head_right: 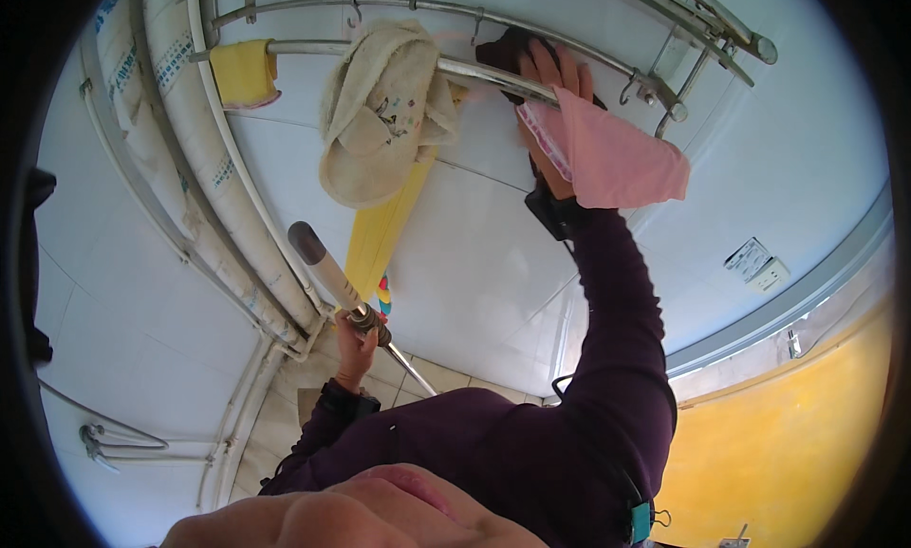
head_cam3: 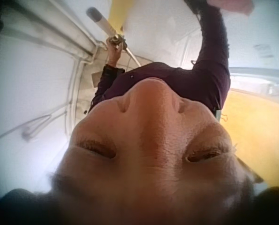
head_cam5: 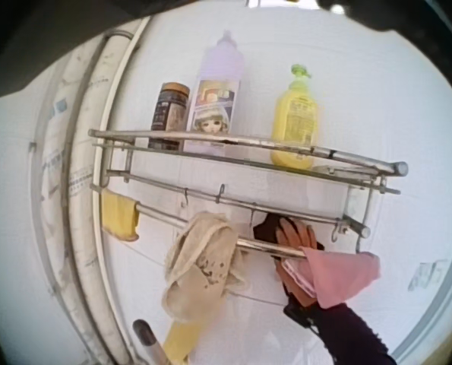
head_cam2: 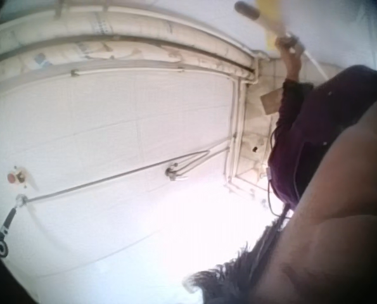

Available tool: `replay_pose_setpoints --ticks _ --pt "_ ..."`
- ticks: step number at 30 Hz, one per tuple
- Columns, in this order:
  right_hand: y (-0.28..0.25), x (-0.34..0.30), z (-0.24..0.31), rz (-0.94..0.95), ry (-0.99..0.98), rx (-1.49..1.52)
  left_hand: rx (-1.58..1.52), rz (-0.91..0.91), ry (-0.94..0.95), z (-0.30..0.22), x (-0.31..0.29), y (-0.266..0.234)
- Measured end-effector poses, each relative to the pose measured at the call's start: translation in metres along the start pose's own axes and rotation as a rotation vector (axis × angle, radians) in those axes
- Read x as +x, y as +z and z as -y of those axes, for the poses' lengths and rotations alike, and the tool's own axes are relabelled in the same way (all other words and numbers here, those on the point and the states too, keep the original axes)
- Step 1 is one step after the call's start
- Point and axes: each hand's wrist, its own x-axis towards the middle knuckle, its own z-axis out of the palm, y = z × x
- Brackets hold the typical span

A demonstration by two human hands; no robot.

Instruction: The person wipes the white tiled walls and a metal rack in a bathroom using a dark cloth. They clean around a wall-mounted electrical outlet and a colorful braided decoration, then briefly handle a white cloth before resuming wiping.

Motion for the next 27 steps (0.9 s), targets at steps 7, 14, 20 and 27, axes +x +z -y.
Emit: replay_pose_setpoints --ticks 7,14,20,27 --pt "0.007 -0.020 0.002 0.206 0.028 0.097 0.154 0.129 -0.186 -0.009 0.033 0.032" --pt "-0.023 -0.152 -0.039 0.323 0.262 0.105 0.917 -0.021 0.193 0.011 0.075 0.051" --pt "-0.088 -0.154 -0.080 0.025 0.705 -0.184 0.480 0.148 0.056 0.034 0.093 0.053" --pt "-0.011 -0.110 -0.032 -0.026 0.384 0.142 0.616 0.228 0.229 0.036 0.098 0.098"
